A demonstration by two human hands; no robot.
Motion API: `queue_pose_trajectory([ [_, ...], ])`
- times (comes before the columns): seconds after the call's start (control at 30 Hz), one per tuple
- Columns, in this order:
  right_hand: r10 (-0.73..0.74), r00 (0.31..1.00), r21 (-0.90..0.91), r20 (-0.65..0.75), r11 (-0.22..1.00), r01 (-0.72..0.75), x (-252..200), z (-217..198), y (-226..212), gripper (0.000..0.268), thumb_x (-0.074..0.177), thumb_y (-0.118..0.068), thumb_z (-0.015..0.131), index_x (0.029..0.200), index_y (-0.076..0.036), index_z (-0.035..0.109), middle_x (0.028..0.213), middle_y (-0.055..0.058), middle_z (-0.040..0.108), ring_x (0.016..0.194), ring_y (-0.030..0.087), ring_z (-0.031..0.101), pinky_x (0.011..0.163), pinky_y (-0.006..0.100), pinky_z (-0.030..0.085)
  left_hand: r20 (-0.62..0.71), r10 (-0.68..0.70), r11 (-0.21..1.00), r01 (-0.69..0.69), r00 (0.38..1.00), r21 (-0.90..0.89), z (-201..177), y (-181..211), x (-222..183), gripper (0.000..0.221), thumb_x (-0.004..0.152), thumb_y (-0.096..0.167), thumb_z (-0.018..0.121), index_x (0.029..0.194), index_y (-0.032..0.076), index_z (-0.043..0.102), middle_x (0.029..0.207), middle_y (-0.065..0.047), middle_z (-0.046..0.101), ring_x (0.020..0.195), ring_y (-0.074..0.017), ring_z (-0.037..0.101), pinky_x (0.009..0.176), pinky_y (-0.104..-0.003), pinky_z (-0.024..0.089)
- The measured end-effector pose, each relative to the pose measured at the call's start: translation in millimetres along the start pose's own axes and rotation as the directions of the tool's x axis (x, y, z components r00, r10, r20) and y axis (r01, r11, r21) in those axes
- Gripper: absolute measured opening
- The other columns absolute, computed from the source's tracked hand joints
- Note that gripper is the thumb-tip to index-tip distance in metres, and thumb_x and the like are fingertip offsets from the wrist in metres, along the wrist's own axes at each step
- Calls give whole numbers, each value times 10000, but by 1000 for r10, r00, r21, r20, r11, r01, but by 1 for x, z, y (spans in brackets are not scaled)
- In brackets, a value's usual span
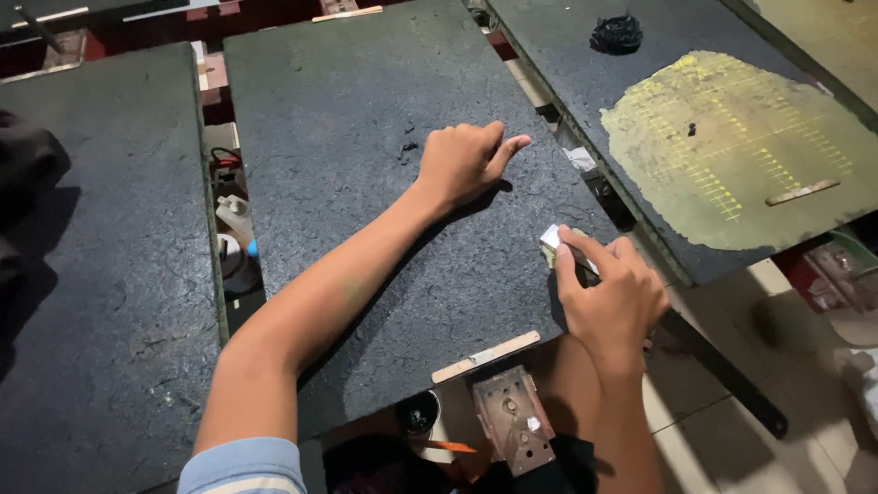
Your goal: Cleaning residue and buildup from screen printing platens using a scraper and a cloth.
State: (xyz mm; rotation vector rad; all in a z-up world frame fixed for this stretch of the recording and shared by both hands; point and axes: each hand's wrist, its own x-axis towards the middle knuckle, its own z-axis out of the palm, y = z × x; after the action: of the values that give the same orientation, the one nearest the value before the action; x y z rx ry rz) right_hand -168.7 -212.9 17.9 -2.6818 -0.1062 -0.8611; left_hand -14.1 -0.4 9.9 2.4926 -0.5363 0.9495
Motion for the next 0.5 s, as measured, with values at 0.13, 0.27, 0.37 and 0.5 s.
queue_pose_trajectory([
  [0.13, 6, 1000, 13, 3, 1000, -6, 0, -1, 0, 180, 978, -395, 699, 1082, -317, 825, 717, 21, 499, 700, 331, 664, 733, 459, 530, 7, -6, 1000, 6, 1000, 8, 1, -1, 0, 493, 1004, 545, 542, 727, 138, 562, 521, -149, 581, 543, -413, 689, 511, -481, 531],
  [0.27, 12, 1000, 13, 8, 1000, -12, 0, 0, 0, 177, 979, -401, 702, 1064, -302, 821, 706, 35, 488, 682, 335, 652, 730, 457, 526, 18, -8, 1000, 8, 1000, 9, 2, -1, -1, 515, 1009, 565, 526, 728, 134, 561, 528, -157, 580, 550, -419, 690, 517, -491, 531],
  [0.37, 29, 999, 9, 37, 1000, -29, 1, -2, -1, 197, 990, -398, 688, 1059, -276, 827, 702, 39, 502, 668, 308, 649, 726, 443, 524, 15, -4, 1000, 4, 1000, -4, 2, 0, -2, 516, 1012, 561, 531, 720, 137, 563, 520, -145, 576, 540, -405, 690, 512, -474, 532],
  [0.5, 36, 998, 18, 53, 999, -37, 3, -7, -6, 204, 992, -364, 693, 1058, -229, 832, 700, 49, 520, 658, 301, 648, 712, 436, 514, 1, 2, 1000, -2, 1000, -14, 2, -2, -1, 509, 1010, 550, 550, 706, 141, 563, 503, -135, 564, 527, -399, 684, 502, -459, 528],
])
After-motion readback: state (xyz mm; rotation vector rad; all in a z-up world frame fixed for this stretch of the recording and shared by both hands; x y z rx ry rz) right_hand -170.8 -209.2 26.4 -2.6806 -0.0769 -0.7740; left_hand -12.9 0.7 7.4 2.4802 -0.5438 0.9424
